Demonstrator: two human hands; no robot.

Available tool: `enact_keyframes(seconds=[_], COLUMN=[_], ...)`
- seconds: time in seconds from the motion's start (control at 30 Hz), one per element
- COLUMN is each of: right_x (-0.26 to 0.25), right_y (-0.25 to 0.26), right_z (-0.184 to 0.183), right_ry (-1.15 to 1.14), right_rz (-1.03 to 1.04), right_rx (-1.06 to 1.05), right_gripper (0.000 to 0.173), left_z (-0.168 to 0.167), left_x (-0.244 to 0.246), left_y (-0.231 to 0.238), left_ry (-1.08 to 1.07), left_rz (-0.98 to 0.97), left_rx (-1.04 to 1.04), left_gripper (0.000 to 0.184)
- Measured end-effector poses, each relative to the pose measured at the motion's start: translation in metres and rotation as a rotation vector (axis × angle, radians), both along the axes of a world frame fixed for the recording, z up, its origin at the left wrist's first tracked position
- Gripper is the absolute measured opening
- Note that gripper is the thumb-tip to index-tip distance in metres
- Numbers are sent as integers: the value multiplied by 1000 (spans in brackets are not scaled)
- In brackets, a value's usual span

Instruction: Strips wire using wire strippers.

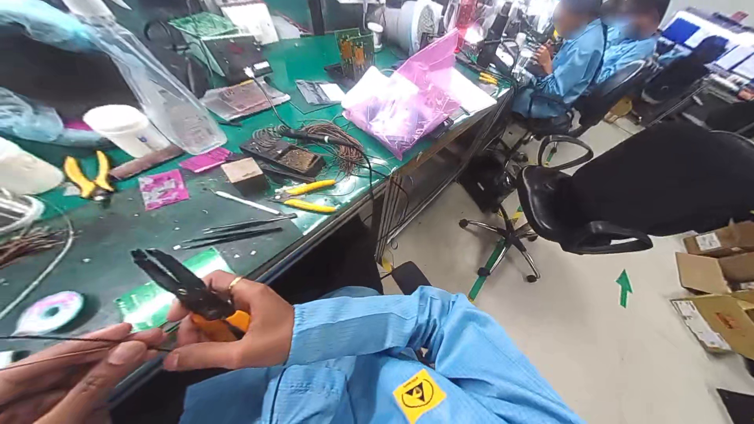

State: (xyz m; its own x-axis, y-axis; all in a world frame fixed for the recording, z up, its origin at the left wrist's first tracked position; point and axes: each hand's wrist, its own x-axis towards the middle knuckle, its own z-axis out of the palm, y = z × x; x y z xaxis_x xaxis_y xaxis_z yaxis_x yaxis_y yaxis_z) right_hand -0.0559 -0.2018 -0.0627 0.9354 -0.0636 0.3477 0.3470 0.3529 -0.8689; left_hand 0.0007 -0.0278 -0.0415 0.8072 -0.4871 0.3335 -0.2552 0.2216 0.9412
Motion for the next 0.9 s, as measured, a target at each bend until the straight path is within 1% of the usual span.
enact_keyframes(seconds=[0.1, 0.17, 0.23, 0.3, 0.43, 0.6, 0.8, 0.9], right_x=[-1, -5, -3, 4, 3, 4, 3, 2], right_y=[3, 2, 12, 20, 9, 9, 10, 10], right_z=[-2, -7, -18, -28, -32, -33, -36, -36], right_ry=[-19, -45, -109, -142, -127, -135, -128, -135], right_rz=[-23, -98, -113, -52, 23, 26, 22, 28], right_rx=[-78, -158, -197, -194, -194, -226, -232, -244], right_gripper=[43, 47, 52, 48, 42, 41, 42, 41], left_z=[4, 4, 9, 11, 13, 18, 22, 22], left_x=[1, 0, -10, -12, -8, -9, -10, -10], left_y=[2, -2, 4, 13, 8, 10, 11, 11], left_ry=[16, 35, 78, 123, 147, 132, 121, 119], left_rz=[2, 16, 118, 192, 152, 166, 166, 165], left_rx=[0, 25, 5, -52, -130, -119, -114, -109], left_gripper=[24, 23, 20, 22, 28, 35, 50, 54])
